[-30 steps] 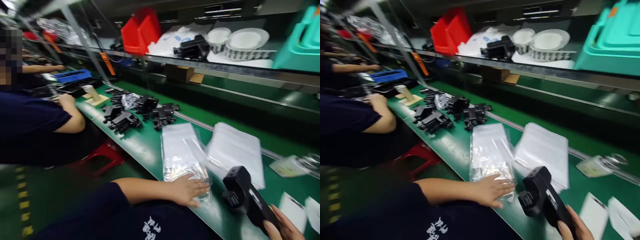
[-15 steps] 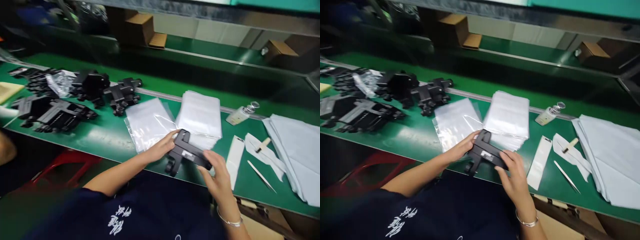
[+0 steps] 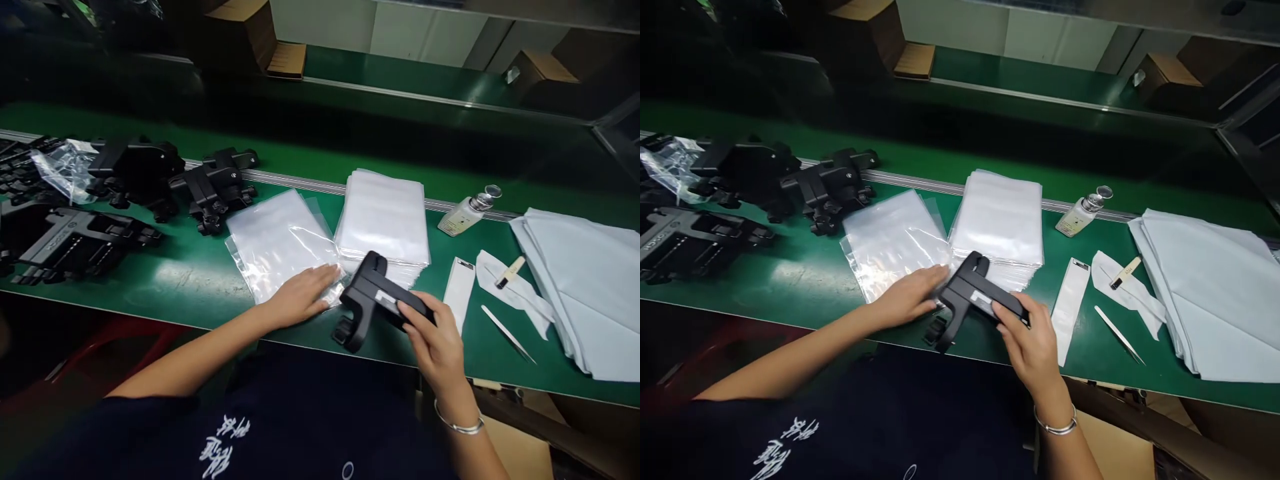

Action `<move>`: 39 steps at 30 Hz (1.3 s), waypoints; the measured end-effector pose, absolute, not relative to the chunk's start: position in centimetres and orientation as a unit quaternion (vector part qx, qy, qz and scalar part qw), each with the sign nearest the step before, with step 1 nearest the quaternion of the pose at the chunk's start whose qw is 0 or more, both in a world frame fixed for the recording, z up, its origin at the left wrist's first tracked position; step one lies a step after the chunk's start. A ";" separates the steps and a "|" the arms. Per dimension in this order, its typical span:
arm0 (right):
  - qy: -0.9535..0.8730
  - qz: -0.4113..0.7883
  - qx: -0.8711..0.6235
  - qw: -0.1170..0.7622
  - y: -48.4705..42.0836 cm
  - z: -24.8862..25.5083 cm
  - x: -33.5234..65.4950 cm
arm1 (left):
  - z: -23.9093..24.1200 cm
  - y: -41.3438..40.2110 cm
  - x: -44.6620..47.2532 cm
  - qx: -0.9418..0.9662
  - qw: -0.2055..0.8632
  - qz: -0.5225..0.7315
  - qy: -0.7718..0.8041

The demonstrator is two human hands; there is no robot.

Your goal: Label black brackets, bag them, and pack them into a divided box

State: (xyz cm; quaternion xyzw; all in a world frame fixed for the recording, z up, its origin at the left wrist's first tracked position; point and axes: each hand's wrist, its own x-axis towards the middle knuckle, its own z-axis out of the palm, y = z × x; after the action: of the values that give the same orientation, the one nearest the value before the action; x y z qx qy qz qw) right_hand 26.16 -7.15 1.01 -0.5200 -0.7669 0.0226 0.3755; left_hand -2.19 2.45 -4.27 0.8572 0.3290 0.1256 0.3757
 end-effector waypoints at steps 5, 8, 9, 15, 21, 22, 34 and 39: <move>-0.725 0.026 -0.549 0.414 -7.4 0.3 27.8 | -7.0 0.9 -2.6 0.940 0.239 -0.012 0.245; -0.726 0.027 -0.547 0.416 -7.2 0.3 27.6 | -6.8 1.8 -2.0 0.929 0.192 0.010 0.316; -0.730 0.028 -0.543 0.413 -7.2 0.3 27.4 | -6.6 2.0 -2.0 0.926 0.181 0.024 0.330; -0.764 0.011 -0.519 0.382 -7.6 0.9 26.5 | -6.1 0.6 -3.8 0.908 0.128 0.061 0.395; -0.783 -0.032 -0.504 0.364 -7.8 1.9 26.1 | -6.2 -0.1 -4.9 0.900 0.157 0.075 0.400; -0.787 -0.046 -0.502 0.356 -7.8 2.0 26.1 | -6.0 0.0 -5.0 0.900 0.165 0.077 0.396; -0.821 -0.021 -0.444 0.360 -7.7 2.4 23.5 | 1.4 1.8 -0.6 0.685 0.590 0.267 0.333; -0.767 0.069 -0.532 0.353 -7.6 2.1 23.2 | 1.1 1.8 1.5 0.586 0.650 0.230 0.426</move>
State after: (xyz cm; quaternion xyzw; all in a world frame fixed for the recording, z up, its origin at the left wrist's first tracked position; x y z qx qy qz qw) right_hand 23.19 -7.56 2.14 -0.5317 -0.7669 0.0693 0.3527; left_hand 1.49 1.84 1.15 0.5857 0.4260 0.2298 0.6502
